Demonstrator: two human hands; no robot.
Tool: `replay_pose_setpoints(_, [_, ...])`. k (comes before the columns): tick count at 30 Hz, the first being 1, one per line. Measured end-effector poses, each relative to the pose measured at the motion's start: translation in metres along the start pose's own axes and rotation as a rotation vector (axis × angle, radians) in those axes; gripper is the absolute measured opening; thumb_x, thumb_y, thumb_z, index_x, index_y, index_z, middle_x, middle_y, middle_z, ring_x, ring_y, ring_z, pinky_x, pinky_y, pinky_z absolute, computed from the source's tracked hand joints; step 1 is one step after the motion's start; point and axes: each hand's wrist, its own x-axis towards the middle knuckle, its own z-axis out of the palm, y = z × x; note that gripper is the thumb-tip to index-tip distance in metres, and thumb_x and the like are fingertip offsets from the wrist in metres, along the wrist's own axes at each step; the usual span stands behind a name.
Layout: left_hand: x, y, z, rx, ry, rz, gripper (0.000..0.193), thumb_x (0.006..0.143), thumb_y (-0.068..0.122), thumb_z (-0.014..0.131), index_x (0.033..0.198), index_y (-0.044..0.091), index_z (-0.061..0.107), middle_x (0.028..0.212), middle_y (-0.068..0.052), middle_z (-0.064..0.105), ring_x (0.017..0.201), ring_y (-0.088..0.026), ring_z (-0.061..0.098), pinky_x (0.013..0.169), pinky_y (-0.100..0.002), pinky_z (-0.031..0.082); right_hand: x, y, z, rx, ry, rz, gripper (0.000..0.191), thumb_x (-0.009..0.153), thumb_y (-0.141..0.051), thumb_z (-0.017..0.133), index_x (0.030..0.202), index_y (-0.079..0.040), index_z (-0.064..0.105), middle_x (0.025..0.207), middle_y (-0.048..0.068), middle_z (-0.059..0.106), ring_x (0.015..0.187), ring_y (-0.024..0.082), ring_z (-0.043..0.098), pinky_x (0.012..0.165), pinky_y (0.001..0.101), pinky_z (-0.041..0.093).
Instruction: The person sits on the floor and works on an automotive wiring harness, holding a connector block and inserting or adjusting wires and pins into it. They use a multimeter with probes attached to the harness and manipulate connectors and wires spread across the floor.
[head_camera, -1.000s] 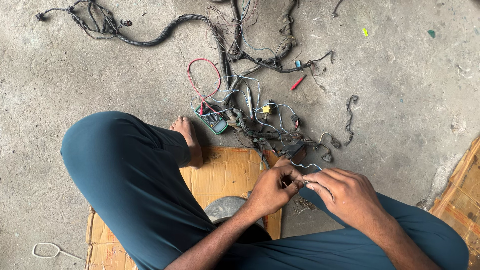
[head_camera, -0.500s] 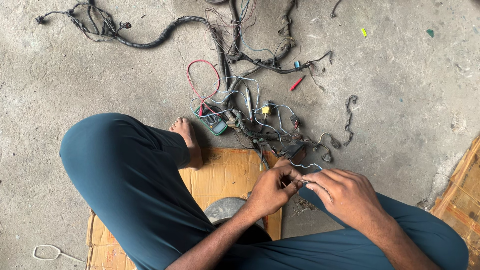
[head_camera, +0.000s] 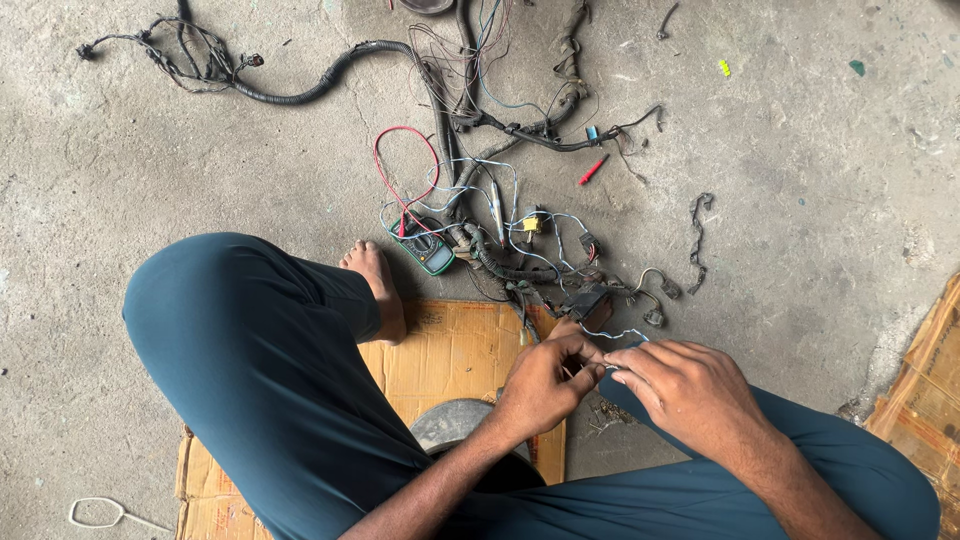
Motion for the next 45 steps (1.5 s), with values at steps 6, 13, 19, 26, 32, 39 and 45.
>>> replay_pose_setpoints(6, [0.0005,0.0033,-0.0010,-0.002,-0.021,-0.022,0.013,0.094,0.015,0.070,0.098,0.003,0.071,0.095,-0.006,0.067,0.085,-0.018,0.074,0.076,-0.033,0.058,0.0009,-0.0007,-0.0025,-0.014,0.007,0.003,0.026,0.084,-0.028,0.074,0.107,-0.015,0.074,0.085,0.004,0.077,0.078,0.020,0.076,0.068,0.0380,0.060])
replay_pose_setpoints(13, [-0.0014,0.0049,-0.0028,0.002,-0.005,0.001,0.014,0.095,0.016,0.070,0.097,0.003,0.070,0.095,-0.006,0.068,0.085,-0.018,0.075,0.075,-0.033,0.059,0.0025,-0.0035,-0.0043,-0.036,-0.061,0.031,0.028,0.085,-0.029,0.073,0.110,-0.015,0.073,0.089,0.004,0.076,0.078,0.020,0.075,0.068,0.0378,0.060])
replay_pose_setpoints(19, [-0.0020,0.0046,-0.0023,0.008,-0.013,-0.019,0.015,0.095,0.018,0.070,0.097,0.003,0.070,0.096,-0.006,0.067,0.085,-0.018,0.074,0.075,-0.033,0.058,0.0014,-0.0026,-0.0031,-0.013,-0.022,0.006,0.027,0.085,-0.028,0.073,0.108,-0.014,0.073,0.090,0.005,0.076,0.078,0.022,0.075,0.068,0.0390,0.059])
replay_pose_setpoints(26, [-0.0021,0.0032,-0.0018,0.046,-0.001,0.019,0.016,0.094,0.018,0.070,0.097,0.003,0.071,0.095,-0.007,0.067,0.085,-0.018,0.073,0.076,-0.034,0.057,0.0009,-0.0005,0.0006,-0.016,-0.065,0.022,0.028,0.086,-0.028,0.073,0.110,-0.014,0.073,0.090,0.005,0.076,0.078,0.020,0.075,0.068,0.0379,0.060])
replay_pose_setpoints(32, [-0.0016,0.0037,-0.0035,0.025,-0.012,-0.024,0.017,0.095,0.021,0.070,0.097,0.004,0.071,0.095,-0.006,0.067,0.082,-0.019,0.074,0.075,-0.034,0.058,0.0019,-0.0007,-0.0008,-0.012,-0.040,0.000,0.026,0.085,-0.027,0.073,0.107,-0.014,0.073,0.091,0.005,0.077,0.079,0.022,0.075,0.069,0.0387,0.060])
replay_pose_setpoints(39, [-0.0005,0.0046,-0.0045,0.027,-0.001,-0.007,0.017,0.094,0.020,0.071,0.098,0.003,0.071,0.094,-0.007,0.069,0.083,-0.020,0.073,0.076,-0.035,0.057,0.0068,-0.0023,-0.0032,0.019,-0.051,0.031,0.026,0.084,-0.028,0.074,0.106,-0.014,0.073,0.093,0.004,0.077,0.081,0.023,0.076,0.070,0.0390,0.060])
replay_pose_setpoints(45, [-0.0011,0.0033,-0.0031,0.028,-0.010,-0.030,0.017,0.095,0.021,0.071,0.098,0.005,0.071,0.092,-0.006,0.070,0.083,-0.020,0.074,0.077,-0.034,0.057,0.0060,-0.0029,-0.0044,0.030,-0.025,0.013,0.025,0.084,-0.028,0.073,0.105,-0.014,0.072,0.093,0.004,0.077,0.082,0.023,0.075,0.071,0.0393,0.059])
